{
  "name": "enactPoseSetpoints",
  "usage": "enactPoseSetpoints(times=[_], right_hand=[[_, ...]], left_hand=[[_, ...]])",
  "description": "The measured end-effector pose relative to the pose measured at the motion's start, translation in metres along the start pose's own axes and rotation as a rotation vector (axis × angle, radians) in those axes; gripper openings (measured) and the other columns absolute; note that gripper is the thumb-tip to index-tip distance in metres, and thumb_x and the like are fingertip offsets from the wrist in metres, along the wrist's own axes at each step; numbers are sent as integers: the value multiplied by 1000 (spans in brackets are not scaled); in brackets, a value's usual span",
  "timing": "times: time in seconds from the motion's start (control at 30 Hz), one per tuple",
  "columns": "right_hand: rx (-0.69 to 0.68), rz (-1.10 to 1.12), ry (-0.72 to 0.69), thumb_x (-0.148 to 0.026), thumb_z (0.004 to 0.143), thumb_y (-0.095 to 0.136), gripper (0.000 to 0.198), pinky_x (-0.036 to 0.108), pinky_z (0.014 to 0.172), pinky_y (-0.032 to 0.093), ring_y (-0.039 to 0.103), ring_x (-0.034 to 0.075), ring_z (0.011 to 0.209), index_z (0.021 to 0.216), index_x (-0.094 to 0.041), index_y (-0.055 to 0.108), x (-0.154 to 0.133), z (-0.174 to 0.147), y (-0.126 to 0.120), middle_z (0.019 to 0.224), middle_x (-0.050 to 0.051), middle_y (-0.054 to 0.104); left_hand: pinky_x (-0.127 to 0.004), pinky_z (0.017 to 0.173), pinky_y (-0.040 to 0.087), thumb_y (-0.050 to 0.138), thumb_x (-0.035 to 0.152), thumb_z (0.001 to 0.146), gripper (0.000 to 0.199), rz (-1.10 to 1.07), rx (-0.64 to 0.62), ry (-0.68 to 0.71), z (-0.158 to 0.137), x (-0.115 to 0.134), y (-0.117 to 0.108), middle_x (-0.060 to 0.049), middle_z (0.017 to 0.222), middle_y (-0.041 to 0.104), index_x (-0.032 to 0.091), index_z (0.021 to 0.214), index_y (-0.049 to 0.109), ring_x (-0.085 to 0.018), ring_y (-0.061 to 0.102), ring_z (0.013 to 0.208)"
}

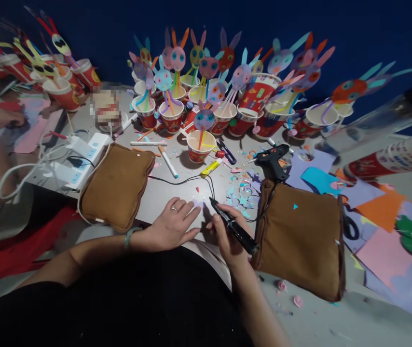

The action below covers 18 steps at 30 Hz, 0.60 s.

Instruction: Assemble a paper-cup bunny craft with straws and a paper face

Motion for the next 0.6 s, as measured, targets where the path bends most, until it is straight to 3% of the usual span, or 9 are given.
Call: enactPoseSetpoints(times=[0.17, 0.33, 0.5, 0.6], right_hand=[[95, -360, -197, -33, 86, 69, 25, 41, 75, 61, 69, 20, 70, 108, -20, 69, -13, -3, -4, 87, 7, 73], [96, -326, -232, -29, 91, 62, 30, 41, 77, 61, 72, 22, 80, 119, -20, 65, -18, -1, 2, 101, 10, 73], [69, -511, -352, -23, 85, 68, 31, 38, 80, 60, 72, 22, 87, 115, -20, 66, -32, 0, 8, 102, 9, 74], [83, -537, -357, -24, 85, 68, 28, 36, 76, 60, 72, 21, 82, 112, -19, 67, -32, 0, 5, 97, 8, 74]], left_hand=[[-46, 108, 33, 41, 47, 98, 55, 2, 8, 10, 0, 1, 2, -15, 133, 56, 9, 136, 51, -26, 52, 113], [-47, 107, 33, 39, 47, 98, 55, 5, 23, 20, 0, 2, 1, -15, 130, 57, 9, 135, 51, -27, 52, 112], [-48, 108, 33, 40, 47, 97, 53, 10, -5, 15, 1, 1, 3, -15, 131, 57, 11, 134, 52, -27, 52, 113], [-47, 108, 33, 40, 48, 98, 54, 15, 7, 15, 0, 1, 4, -15, 131, 57, 10, 135, 51, -27, 52, 114]])
Point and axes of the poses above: each hand's wrist, its own z-axis towards the middle knuckle, its own y-axis out of the palm, x = y × z, the point moved 10 cm from there along z, towards the middle knuckle
